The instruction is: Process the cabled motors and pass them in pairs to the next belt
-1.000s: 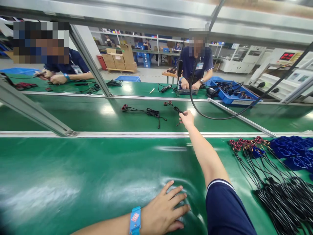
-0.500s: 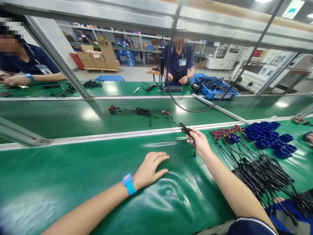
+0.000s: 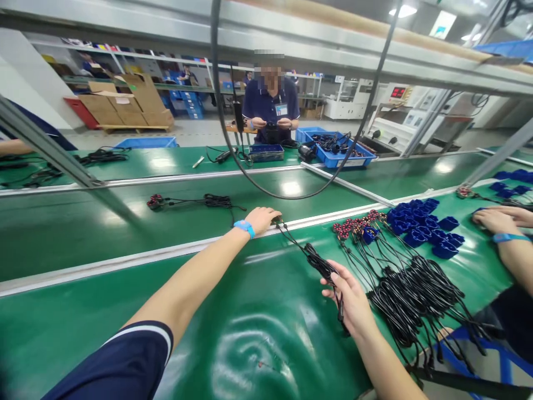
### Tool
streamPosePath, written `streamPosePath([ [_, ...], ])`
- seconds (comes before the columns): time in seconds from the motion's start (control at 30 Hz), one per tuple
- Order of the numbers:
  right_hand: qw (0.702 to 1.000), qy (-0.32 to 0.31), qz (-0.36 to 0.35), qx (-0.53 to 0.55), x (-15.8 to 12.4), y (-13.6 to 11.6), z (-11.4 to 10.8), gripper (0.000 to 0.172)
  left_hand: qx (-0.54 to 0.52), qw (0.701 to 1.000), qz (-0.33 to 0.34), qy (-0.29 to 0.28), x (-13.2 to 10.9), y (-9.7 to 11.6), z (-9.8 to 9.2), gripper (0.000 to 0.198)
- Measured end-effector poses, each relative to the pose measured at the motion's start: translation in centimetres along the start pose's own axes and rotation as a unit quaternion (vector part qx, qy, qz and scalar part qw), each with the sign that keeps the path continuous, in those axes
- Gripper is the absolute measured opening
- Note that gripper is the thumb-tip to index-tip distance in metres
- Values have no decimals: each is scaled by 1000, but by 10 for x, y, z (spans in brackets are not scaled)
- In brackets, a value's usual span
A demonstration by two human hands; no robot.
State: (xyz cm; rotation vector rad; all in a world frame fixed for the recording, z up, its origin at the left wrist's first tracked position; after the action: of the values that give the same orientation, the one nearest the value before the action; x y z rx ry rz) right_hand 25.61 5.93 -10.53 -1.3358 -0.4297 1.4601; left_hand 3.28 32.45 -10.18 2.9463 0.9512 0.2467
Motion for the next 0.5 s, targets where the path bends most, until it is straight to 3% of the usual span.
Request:
streamPosePath([
  [0.17, 998, 30, 2, 50, 2, 1, -16, 52, -3, 998, 7, -67, 25, -5, 7, 35],
  [0.3, 996, 44, -10, 74, 5, -6, -25, 55, -12, 993, 17, -118, 35, -6, -2, 32],
  [0.4, 994, 57, -17, 92, 6, -10, -27, 55, -25, 988, 14, -153, 21, -9, -19, 29],
  [0.5, 993, 70, -24, 87, 8, -12, -26, 58, -49, 983, 5, -176, -22, -13, -41, 30],
])
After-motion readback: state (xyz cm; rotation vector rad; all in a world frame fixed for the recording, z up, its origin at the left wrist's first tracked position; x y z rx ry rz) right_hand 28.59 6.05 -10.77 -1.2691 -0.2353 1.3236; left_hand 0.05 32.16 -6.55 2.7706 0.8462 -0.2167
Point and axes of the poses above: each hand's wrist, its own x-axis towards the middle knuckle, its own z-axis out of the palm, y = z × x, the point moved 3 cm from there along x, towards the middle knuckle, and after that the axes turned 14 degrees about z, right-handed, at the moved point
